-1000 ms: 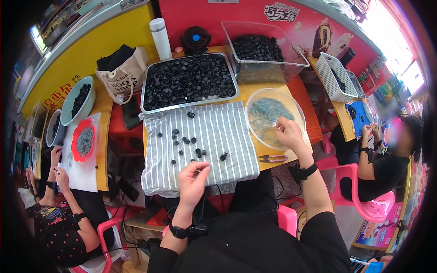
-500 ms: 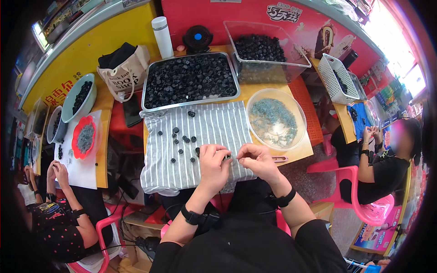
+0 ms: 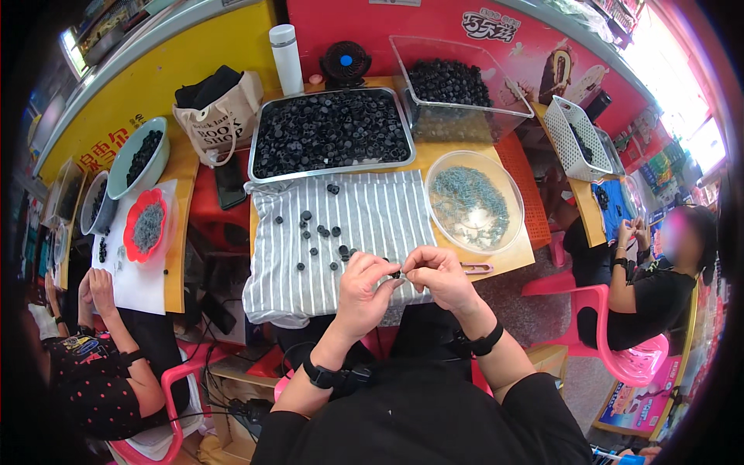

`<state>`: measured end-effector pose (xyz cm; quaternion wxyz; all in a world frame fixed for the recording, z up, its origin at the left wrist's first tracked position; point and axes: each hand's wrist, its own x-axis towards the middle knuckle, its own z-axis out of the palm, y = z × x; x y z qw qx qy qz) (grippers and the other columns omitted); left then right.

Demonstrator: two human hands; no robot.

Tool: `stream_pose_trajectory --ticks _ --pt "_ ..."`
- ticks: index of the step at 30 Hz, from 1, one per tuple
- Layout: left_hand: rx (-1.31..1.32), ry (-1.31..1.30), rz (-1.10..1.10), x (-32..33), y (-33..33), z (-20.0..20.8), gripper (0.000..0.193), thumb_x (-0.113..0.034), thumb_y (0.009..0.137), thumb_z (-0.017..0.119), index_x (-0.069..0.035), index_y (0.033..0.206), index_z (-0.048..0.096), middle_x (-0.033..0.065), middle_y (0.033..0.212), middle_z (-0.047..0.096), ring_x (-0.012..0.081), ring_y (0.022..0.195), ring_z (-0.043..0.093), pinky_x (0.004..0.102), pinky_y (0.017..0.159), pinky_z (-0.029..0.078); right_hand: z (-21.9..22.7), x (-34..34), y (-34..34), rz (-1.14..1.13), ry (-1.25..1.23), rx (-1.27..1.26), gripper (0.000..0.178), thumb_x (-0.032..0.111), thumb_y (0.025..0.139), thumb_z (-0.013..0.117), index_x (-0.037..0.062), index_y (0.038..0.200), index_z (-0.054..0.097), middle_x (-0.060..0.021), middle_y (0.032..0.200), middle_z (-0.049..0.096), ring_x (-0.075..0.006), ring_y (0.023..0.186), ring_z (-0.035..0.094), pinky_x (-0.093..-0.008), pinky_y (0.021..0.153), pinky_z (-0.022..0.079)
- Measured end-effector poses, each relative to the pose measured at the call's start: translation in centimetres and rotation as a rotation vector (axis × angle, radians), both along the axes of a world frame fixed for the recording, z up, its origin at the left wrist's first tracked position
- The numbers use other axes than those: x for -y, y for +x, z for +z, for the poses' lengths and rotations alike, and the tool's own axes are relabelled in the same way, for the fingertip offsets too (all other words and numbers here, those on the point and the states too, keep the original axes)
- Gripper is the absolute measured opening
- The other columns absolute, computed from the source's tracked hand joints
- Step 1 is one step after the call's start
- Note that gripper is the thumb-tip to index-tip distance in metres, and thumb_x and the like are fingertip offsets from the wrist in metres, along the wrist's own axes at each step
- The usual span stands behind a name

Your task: Assembling or sorting small black plastic components on a table.

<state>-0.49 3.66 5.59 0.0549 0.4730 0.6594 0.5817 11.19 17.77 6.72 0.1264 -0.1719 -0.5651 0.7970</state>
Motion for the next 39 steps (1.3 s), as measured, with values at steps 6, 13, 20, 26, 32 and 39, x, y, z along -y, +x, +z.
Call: stream_pose_trajectory --ticks 6,13,20,26,32,39 --pt "0.049 0.027 -0.057 0.3 0.3 0.0 0.022 0.003 0.071 0.075 -0.002 0.091 0.07 0.0084 0.084 0.065 0.027 0.079 0.057 0.0354 0.069 0.047 -0.1 0.9 -0.3 -0.024 0.021 -0.024 0.005 0.0 0.084 0.064 0.0013 0.089 0.065 0.001 0.077 0.062 -0.0042 0.063 0.055 -0.019 0.056 0.043" --pt "0.343 0.056 -0.065 0.8 0.5 -1.0 0.024 0.0 0.075 0.077 -0.007 0.097 0.074 0.0067 0.096 0.069 0.0199 0.093 0.058 0.0328 0.083 0.046 -0.8 1.6 0.6 -0.094 -0.182 -0.047 0.011 0.007 0.093 0.064 0.0007 0.102 0.063 -0.0033 0.089 0.066 -0.0083 0.075 0.062 -0.0211 0.065 0.048" --pt "0.43 0.078 -0.078 0.8 0.9 -1.1 0.028 -0.006 0.078 0.076 -0.014 0.106 0.077 0.0065 0.115 0.064 0.0197 0.11 0.051 0.0337 0.097 0.041 -2.1 3.4 0.8 -0.072 -0.485 -0.194 0.019 0.004 0.094 0.062 0.0009 0.112 0.061 -0.0061 0.098 0.067 -0.0127 0.084 0.064 -0.0247 0.072 0.052" --pt "0.278 0.039 -0.047 0.8 0.9 -0.7 0.031 -0.009 0.078 0.077 -0.013 0.109 0.076 0.0072 0.115 0.064 0.0222 0.109 0.052 0.0345 0.097 0.041 -2.8 3.5 0.6 -0.12 -0.592 -0.244 0.019 0.004 0.093 0.063 0.0045 0.111 0.06 -0.0059 0.099 0.066 -0.0138 0.087 0.064 -0.0279 0.076 0.051" --pt "0.314 -0.022 0.006 1.2 -0.1 -2.0 0.029 -0.003 0.078 0.072 -0.003 0.107 0.071 0.0096 0.112 0.064 0.0254 0.108 0.053 0.036 0.093 0.044 -3.4 3.3 0.7 -0.145 -0.695 -0.281 0.014 0.005 0.095 0.061 0.0082 0.108 0.062 -0.0082 0.097 0.067 -0.0156 0.086 0.064 -0.031 0.077 0.05" --pt "-0.386 -0.29 0.22 -0.5 -0.5 -1.2 0.025 0.001 0.074 0.069 -0.001 0.099 0.068 0.0161 0.109 0.06 0.0361 0.102 0.053 0.0424 0.088 0.045 -3.4 2.5 0.9 -0.133 -0.824 -0.353 0.013 0.004 0.094 0.06 0.0069 0.107 0.063 -0.0123 0.096 0.065 -0.0167 0.082 0.061 -0.0313 0.077 0.048"
